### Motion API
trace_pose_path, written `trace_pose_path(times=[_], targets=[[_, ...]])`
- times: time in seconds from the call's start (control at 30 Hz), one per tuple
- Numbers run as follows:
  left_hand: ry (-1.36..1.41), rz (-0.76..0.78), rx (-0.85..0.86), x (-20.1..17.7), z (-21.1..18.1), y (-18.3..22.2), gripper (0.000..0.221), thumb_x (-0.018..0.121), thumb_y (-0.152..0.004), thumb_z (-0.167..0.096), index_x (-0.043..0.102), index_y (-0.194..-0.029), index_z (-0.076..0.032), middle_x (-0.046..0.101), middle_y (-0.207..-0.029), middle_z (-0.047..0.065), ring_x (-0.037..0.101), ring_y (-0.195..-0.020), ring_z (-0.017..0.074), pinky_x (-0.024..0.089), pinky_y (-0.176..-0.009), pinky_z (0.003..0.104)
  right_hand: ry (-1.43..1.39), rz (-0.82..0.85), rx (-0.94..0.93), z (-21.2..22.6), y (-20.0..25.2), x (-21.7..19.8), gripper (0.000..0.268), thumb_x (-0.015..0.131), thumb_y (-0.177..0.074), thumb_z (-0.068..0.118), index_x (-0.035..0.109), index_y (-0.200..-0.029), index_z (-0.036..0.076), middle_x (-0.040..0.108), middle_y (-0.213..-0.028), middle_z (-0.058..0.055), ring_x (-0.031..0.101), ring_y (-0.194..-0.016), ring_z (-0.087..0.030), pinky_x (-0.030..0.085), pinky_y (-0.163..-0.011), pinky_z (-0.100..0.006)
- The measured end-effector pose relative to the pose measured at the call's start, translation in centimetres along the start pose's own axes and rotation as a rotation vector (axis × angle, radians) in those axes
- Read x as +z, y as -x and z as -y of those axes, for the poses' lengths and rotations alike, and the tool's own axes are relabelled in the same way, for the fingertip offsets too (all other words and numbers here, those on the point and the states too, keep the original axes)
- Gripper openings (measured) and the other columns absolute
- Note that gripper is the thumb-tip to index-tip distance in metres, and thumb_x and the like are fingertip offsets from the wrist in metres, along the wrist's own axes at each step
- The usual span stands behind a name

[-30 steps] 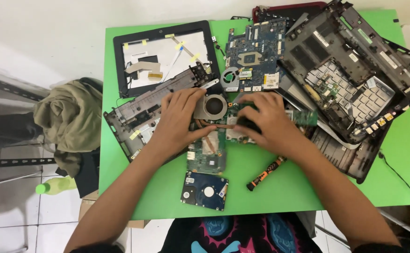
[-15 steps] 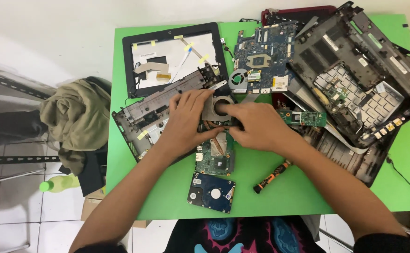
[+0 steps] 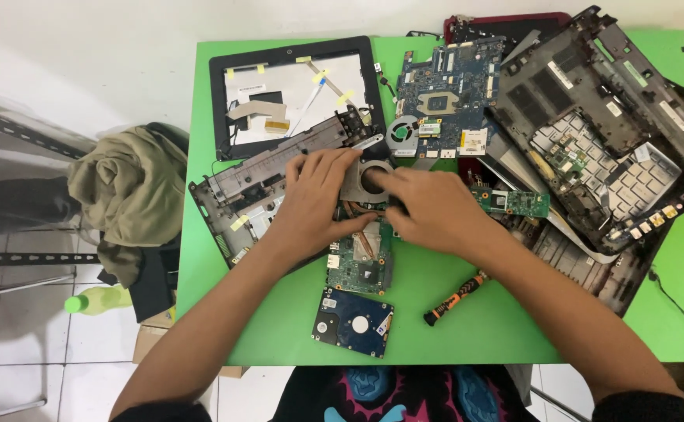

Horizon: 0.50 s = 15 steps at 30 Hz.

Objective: The person is inspecting and carefully aligning a motherboard and a cooling fan into a laptop chassis on a repair bench.

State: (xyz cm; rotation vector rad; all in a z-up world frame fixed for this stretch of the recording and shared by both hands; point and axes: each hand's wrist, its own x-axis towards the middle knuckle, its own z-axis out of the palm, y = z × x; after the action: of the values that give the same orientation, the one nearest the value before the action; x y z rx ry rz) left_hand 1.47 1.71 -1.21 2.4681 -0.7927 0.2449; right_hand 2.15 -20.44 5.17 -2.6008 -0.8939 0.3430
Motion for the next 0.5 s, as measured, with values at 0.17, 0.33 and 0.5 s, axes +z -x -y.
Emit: trace_pose_path(times=[0.17,0.33,0.5], targets=[[-0.005,-0.003,-0.002,0.2,0.1,0.1,0.086,0.080,-0.085,-0.049,0.043,-0.150,-0.007,0.053,-0.138,0.012,0.045,-0.129,0.0268,0.022,-0.108,0.050,-0.019,-0.191,-0.099,-0.9,0.0,1.0,0.026,0.059,-0.086,0.019,0.075,-0.105,0.014,0.069,-0.079,-0.004,0.070,-0.072,-0.028,0.055,-0.062,-0.036],[0.017,-0.001,0.007,0.3,0.1,0.0,0.087,0.082,-0.084,-0.048,0.043,-0.150,-0.007,0.054,-0.138,0.013,0.045,-0.129,0.0276,0.022,-0.108,0.051,0.021,-0.049,-0.023,-0.9,-0.1,0.1,0.043,0.053,-0.087,0.015,0.069,-0.125,0.004,0.075,-0.089,-0.013,0.073,-0.078,-0.028,0.057,-0.066,-0.034],[0.018,0.001,0.008,0.5,0.2,0.0,0.087,0.081,-0.085,-0.049,0.042,-0.151,-0.007,0.053,-0.139,0.012,0.045,-0.130,0.0275,0.021,-0.108,0.052,-0.050,-0.057,0.044,-1.3,-0.7,0.1,0.050,0.054,-0.089,0.016,0.064,-0.137,0.010,0.074,-0.090,-0.013,0.073,-0.080,-0.027,0.056,-0.065,-0.033]])
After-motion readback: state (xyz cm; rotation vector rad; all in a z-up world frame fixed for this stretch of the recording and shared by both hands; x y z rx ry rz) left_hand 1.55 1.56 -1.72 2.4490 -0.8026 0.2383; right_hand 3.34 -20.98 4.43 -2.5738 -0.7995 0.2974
